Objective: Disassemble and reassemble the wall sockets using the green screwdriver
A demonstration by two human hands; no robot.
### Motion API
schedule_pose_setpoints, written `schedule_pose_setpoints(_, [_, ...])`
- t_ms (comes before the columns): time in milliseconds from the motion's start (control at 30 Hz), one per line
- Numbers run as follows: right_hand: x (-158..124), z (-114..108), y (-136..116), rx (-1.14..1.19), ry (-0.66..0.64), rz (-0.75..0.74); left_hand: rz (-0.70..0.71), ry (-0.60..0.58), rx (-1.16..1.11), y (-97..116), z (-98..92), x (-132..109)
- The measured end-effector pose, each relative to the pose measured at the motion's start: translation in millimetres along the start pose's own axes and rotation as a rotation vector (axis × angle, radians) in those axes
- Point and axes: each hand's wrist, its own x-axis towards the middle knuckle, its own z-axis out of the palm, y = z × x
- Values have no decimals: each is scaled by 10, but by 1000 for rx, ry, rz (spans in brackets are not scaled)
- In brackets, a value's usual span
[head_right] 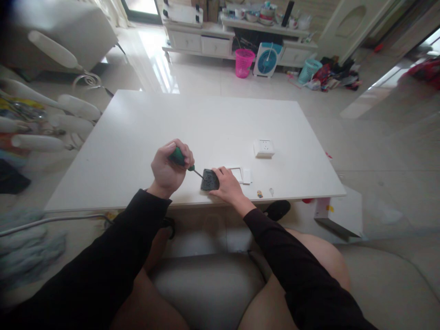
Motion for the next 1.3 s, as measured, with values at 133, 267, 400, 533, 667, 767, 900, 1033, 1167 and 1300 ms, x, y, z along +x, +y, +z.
schedule_pose_setpoints(133, [8, 14, 14, 3, 9, 4, 0, -13, 33, -9, -2, -5])
schedule_pose_setpoints(267, [13, 23, 24, 3, 6, 7, 7, -18, 51, -27, -3, -8])
schedule_pose_setpoints(400, [13, 23, 25, 6, 3, 10, 9, -43, 34, -69, -3, -20])
schedule_pose_setpoints(533, [15, 15, 17, 7, 8, 4, 10, -83, 39, -123, -2, -39])
schedule_pose_setpoints(667, [17, 9, 15, 5, 4, -6, 26, -90, 46, -131, 2, -40])
schedule_pose_setpoints(767, [17, 13, 23, 6, 2, -6, 41, -82, 46, -109, 2, -35])
schedule_pose_setpoints(900, [20, 25, 32, 14, 6, -7, 36, -83, 77, -100, -1, -34])
schedule_pose_setpoints(1033, [24, 24, 21, -1, 2, -3, 41, -112, 85, -126, 0, -44])
schedule_pose_setpoints(1167, [24, 19, 6, -4, 0, -8, 48, -161, 85, -148, -6, -55])
schedule_pose_setpoints(1300, [23, 21, 3, 4, 7, -8, 49, -187, 103, -159, -29, -47])
